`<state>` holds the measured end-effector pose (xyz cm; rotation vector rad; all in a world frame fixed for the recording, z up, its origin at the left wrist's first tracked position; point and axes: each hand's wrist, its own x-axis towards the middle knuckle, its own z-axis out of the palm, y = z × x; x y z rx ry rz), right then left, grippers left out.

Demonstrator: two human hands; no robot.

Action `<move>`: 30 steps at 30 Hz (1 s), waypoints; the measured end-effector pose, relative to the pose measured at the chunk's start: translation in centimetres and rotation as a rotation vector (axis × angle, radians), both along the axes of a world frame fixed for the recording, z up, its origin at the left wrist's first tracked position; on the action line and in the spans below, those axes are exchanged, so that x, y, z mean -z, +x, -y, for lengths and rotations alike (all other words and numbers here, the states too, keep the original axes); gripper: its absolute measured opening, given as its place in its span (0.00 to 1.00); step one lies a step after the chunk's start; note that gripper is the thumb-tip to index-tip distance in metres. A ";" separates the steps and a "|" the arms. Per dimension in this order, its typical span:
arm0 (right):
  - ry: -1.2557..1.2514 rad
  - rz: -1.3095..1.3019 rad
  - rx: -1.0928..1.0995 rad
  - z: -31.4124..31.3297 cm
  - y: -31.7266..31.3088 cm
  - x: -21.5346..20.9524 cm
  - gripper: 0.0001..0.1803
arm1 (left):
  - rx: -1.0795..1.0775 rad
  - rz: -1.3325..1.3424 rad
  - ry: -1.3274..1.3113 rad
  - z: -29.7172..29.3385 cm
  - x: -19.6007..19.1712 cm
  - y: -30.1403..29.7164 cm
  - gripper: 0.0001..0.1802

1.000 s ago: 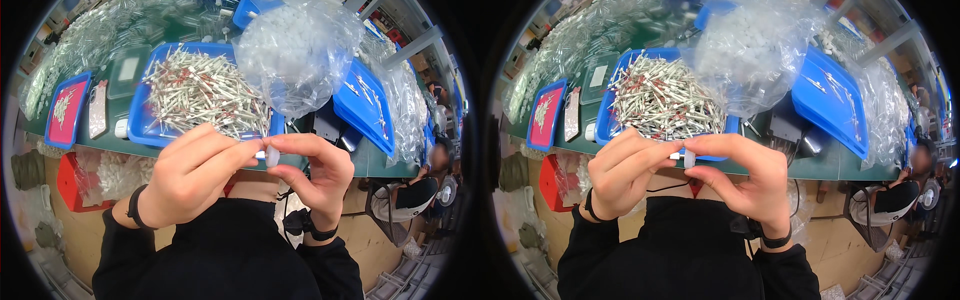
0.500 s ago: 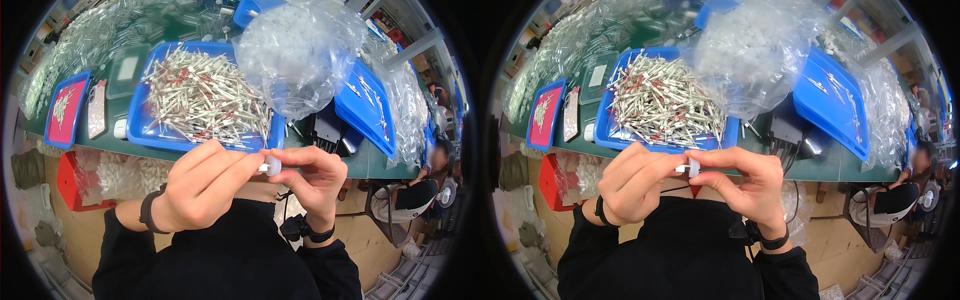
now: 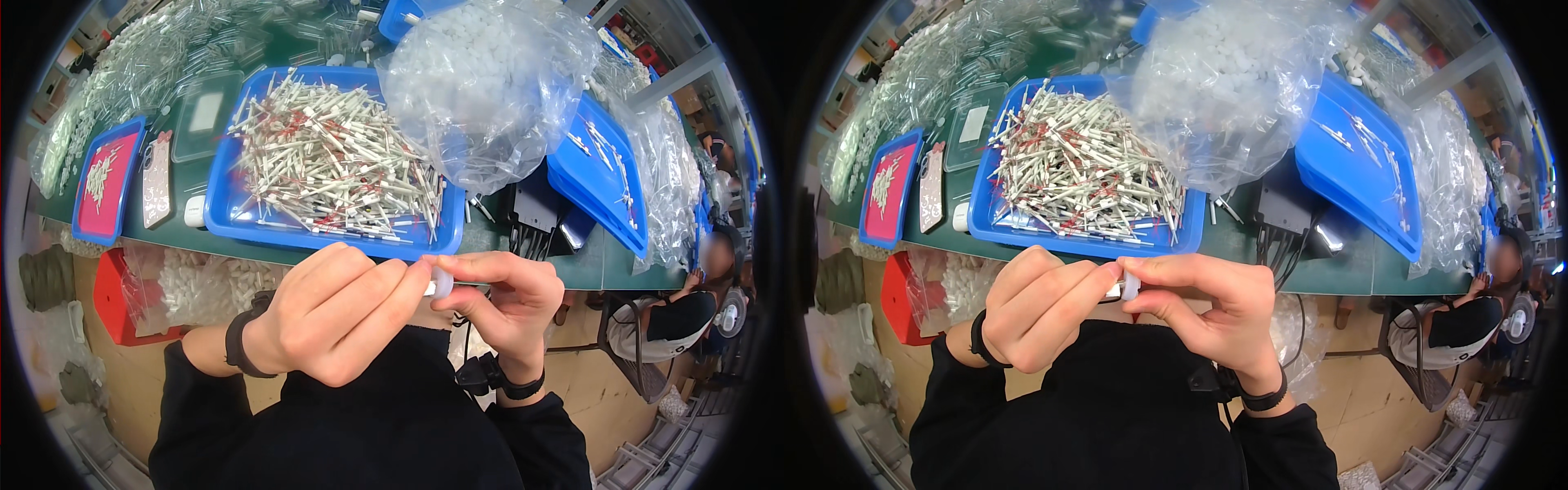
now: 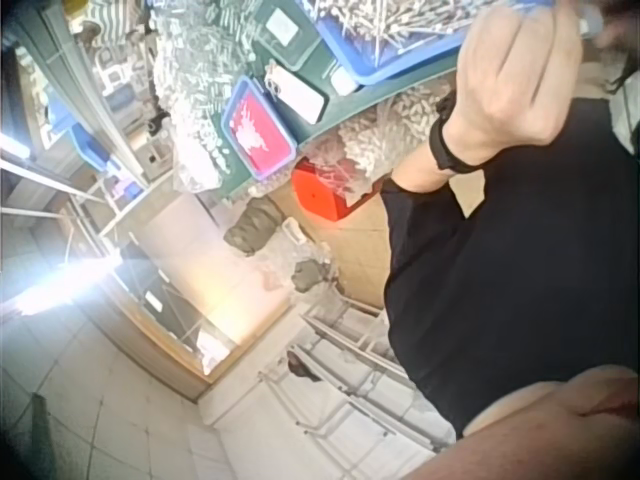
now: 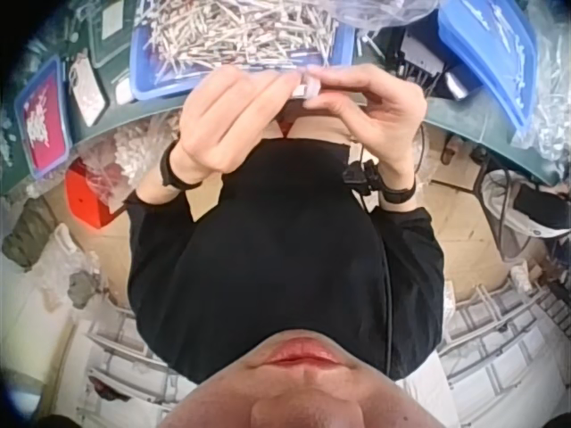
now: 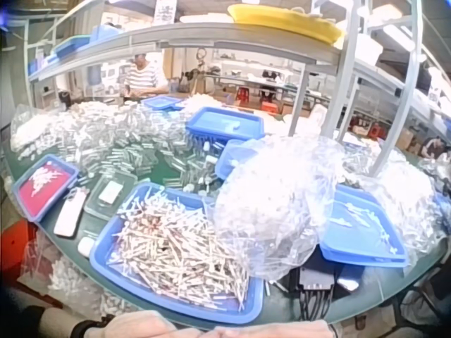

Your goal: The person repeatedly picks small white cylindrical components from a blue tray and inserts them into small white plastic caps retrieved from a plastic bag. The person handles the items one at a time, performing the same insertion action continuously throughout the clip.

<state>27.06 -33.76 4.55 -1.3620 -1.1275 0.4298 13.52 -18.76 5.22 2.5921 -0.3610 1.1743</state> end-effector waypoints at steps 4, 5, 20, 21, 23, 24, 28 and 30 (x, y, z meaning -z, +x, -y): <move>0.035 0.101 0.021 -0.1 0.1 0.3 0.14 | -0.001 -0.015 -0.048 0.2 0.2 -0.1 0.22; 0.035 0.109 0.018 -0.1 0.1 0.3 0.14 | -0.003 -0.024 -0.064 0.3 0.2 -0.2 0.21; 0.053 0.080 0.030 0.2 1.2 0.6 0.16 | -0.004 -0.097 -0.266 0.4 1.1 0.9 0.15; 0.044 0.110 0.056 0.4 1.7 0.5 0.16 | 0.001 -0.171 -0.225 0.0 0.9 1.0 0.22; 0.056 0.135 0.130 1.1 3.5 0.5 0.16 | -0.134 -0.248 -0.230 -0.3 -0.3 1.4 0.25; 0.074 0.186 0.247 2.1 5.0 0.2 0.15 | -0.204 -0.290 -0.228 -0.6 -0.7 1.5 0.27; 0.004 0.239 0.765 6.5 12.0 -1.3 0.09 | -0.352 -0.329 -0.238 -3.6 0.8 1.3 0.25; -0.166 0.356 0.897 7.6 15.4 -0.5 0.10 | -0.438 -0.359 -0.192 -5.0 2.3 1.2 0.21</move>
